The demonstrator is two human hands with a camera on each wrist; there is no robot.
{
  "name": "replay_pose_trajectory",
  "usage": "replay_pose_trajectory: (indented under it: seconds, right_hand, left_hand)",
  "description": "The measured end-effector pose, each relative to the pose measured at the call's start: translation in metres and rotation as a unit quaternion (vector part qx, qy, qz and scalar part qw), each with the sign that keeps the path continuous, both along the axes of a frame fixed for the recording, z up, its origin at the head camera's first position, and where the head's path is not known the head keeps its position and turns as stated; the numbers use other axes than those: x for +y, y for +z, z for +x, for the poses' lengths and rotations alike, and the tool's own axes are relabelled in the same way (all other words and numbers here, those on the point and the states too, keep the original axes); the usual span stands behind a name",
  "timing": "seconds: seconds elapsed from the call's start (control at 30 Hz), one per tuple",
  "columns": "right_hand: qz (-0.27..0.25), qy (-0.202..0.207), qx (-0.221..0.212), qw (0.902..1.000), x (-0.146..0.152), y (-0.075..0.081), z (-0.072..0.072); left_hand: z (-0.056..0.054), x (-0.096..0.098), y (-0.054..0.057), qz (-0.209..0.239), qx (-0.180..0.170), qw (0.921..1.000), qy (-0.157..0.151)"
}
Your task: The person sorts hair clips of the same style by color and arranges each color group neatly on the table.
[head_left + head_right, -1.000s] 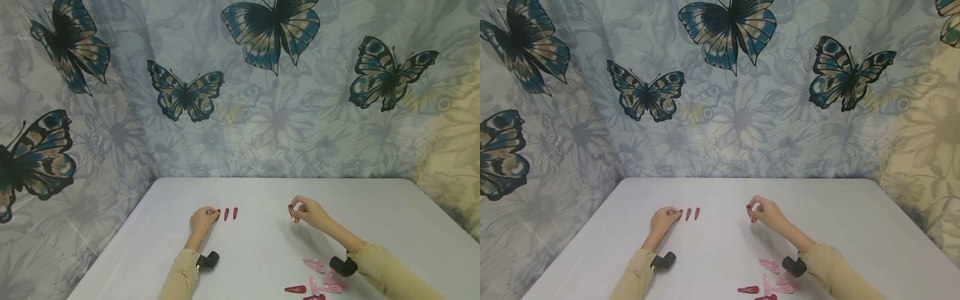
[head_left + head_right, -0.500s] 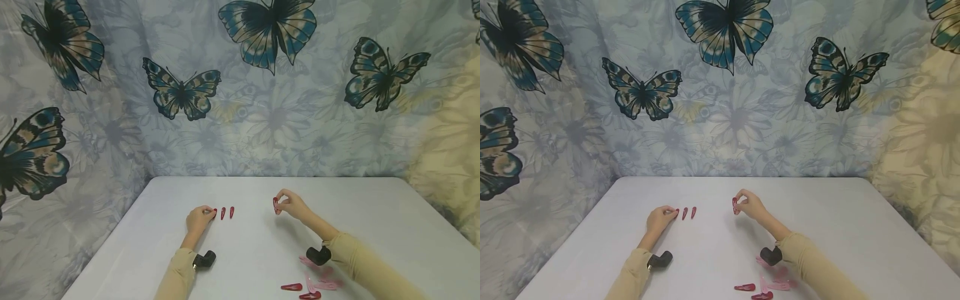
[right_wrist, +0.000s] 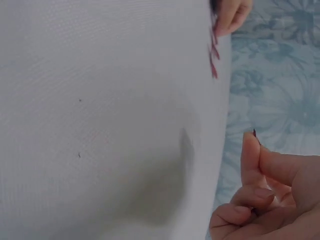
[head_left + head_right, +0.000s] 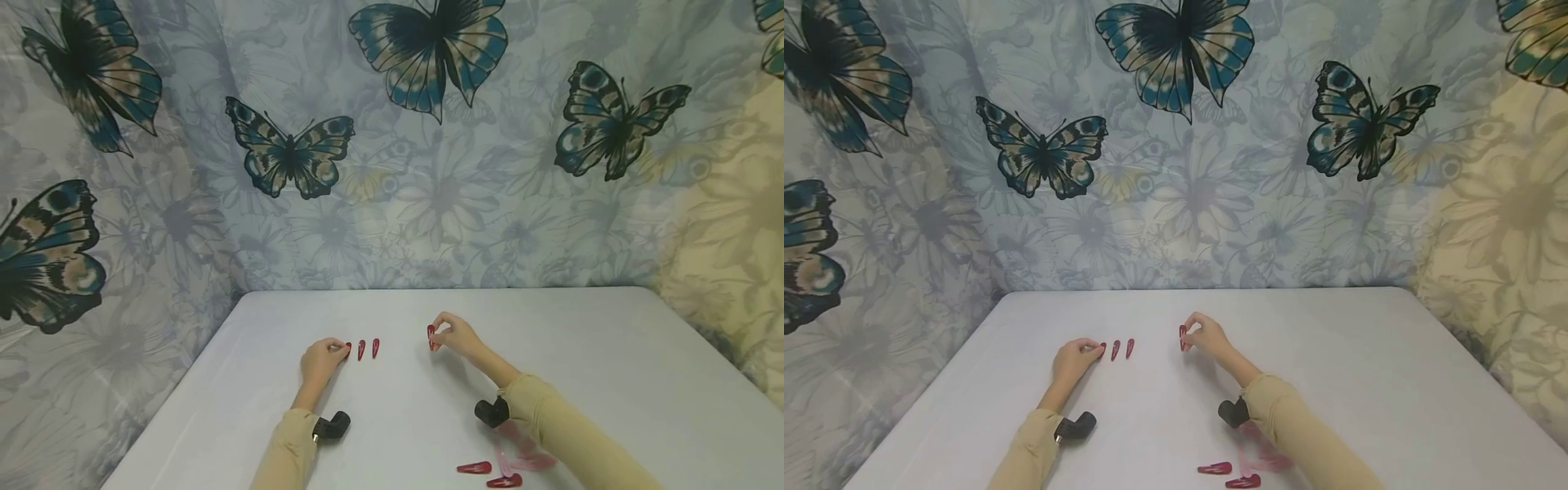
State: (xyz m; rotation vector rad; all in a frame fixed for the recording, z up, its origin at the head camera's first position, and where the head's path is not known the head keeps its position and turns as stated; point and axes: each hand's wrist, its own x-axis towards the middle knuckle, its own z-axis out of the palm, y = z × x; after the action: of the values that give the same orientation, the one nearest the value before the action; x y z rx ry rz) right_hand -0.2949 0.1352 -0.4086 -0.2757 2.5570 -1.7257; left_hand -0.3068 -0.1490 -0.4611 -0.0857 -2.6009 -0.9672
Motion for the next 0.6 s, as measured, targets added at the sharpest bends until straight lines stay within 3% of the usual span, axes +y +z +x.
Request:
replay_pose_trajectory:
  seconds: [0.13,0.27,0.6]
  right_hand:
    - [0.0,0.014,0.015,0.9998,-0.002,-0.007,-0.004]
    - [0.022,-0.001,0.03,0.9993,-0.004,-0.01,-0.006]
    - [0.043,-0.03,0.01,0.9986,-0.016,-0.022,-0.012]
  left_hand:
    - [-0.001,0.002,0.0,-0.001,-0.009,1.0,0.004]
    - [-0.002,0.002,-0.001,-0.004,-0.014,0.9999,0.005]
    - [-0.003,0.0,-0.001,-0.004,-0.014,0.9999,0.009]
